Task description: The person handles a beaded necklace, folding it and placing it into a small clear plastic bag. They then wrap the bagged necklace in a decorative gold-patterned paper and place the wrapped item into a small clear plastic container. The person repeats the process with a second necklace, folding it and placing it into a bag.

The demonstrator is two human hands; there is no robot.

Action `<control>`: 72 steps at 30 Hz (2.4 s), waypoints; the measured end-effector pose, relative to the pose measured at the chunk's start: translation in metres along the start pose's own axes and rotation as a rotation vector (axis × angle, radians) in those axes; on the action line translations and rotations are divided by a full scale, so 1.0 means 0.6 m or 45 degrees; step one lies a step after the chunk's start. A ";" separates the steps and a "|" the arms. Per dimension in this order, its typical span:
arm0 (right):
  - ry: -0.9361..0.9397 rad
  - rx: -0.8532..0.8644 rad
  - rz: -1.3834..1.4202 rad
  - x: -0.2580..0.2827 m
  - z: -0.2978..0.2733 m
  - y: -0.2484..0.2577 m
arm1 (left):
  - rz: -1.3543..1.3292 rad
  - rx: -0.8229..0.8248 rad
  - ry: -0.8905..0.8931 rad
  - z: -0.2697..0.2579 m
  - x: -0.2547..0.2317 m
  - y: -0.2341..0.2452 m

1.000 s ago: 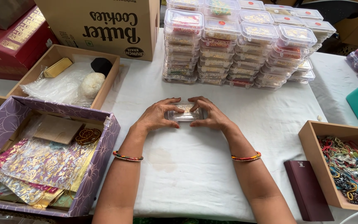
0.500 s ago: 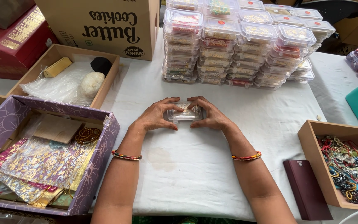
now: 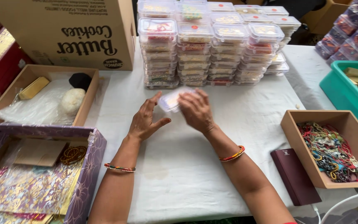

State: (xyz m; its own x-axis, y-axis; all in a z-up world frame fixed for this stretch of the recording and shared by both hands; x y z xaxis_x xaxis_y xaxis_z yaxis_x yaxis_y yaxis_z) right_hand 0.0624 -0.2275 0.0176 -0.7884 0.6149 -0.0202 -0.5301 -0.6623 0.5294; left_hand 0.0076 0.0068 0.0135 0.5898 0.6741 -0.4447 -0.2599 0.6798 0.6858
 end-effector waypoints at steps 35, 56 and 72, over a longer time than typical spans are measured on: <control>-1.132 -0.068 -0.914 -0.616 -0.047 0.175 | 0.552 0.859 0.394 0.034 -0.053 -0.005; -1.005 -0.023 -0.493 -0.704 -0.056 0.351 | 0.463 0.654 0.229 0.012 -0.020 -0.025; -1.611 1.221 -0.572 -0.357 -0.170 0.602 | 0.445 0.451 0.130 -0.005 0.001 -0.041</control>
State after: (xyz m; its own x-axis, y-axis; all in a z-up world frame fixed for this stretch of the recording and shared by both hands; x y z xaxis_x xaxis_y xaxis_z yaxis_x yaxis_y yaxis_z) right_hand 0.0077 -0.6421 0.1270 0.3588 0.9281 0.0996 0.1218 -0.1524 0.9808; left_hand 0.0119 -0.0084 -0.0054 0.4313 0.8806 -0.1960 -0.1425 0.2810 0.9491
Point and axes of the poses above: each hand's wrist, its own z-axis towards the middle knuckle, its own y-axis out of the back of the hand, x = y × z, the point moved 1 cm from there along z, towards the middle knuckle, and after that the axes turned 9 degrees about -y, right-handed, at the moved point
